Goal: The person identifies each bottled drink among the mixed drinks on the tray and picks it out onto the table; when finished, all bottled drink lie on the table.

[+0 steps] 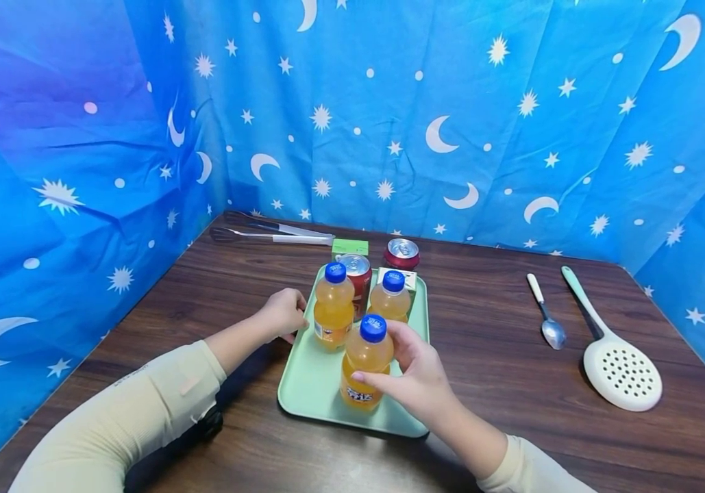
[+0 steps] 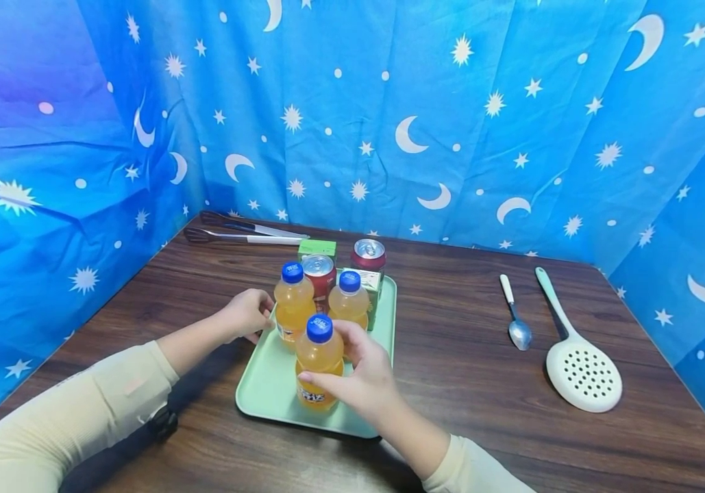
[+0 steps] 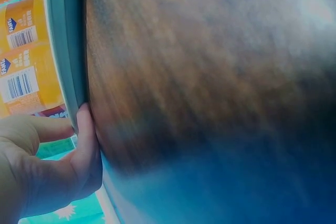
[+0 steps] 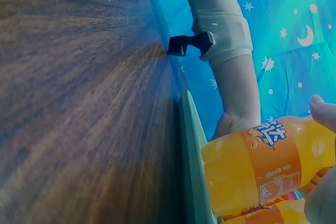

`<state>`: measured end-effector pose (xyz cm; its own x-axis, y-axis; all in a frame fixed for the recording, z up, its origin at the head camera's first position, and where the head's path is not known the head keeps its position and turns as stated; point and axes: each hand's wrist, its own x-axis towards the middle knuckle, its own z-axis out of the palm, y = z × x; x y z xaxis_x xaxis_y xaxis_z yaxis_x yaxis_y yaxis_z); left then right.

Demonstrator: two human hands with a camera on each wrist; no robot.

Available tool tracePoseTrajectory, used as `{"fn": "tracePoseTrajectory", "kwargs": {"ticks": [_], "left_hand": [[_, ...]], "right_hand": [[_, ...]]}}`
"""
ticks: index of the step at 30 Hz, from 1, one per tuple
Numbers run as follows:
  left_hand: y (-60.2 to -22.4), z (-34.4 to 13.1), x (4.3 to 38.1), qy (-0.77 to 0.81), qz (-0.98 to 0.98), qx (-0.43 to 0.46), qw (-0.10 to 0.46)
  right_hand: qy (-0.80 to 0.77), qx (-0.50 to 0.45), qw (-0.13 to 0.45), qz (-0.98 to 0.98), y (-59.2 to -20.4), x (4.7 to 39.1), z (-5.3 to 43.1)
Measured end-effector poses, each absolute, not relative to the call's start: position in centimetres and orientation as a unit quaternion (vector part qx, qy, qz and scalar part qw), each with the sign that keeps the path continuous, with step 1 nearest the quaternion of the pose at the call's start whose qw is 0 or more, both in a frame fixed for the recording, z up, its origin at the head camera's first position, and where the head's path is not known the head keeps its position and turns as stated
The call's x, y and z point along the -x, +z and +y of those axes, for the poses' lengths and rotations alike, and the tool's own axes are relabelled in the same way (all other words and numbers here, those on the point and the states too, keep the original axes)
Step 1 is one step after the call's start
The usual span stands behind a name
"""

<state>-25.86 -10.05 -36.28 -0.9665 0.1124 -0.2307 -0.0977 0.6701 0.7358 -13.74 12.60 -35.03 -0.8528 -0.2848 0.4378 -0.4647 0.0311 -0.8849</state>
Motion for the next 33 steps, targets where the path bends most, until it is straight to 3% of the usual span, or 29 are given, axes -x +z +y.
{"fn": "tracePoseTrajectory", "kwargs": {"ticks": [14,33], "left_hand": [[-36.8,-10.1,26.1,0.408,0.904,-0.010,0.130],[-36.5,-10.1,26.0,0.395,0.909,-0.015,0.132]], "right_hand": [[0.636,-0.282,0.067,-0.715,-34.7,13.4,14.3],[0.618,-0.269,0.107,-0.731,-33.8,13.0,17.8]]}}
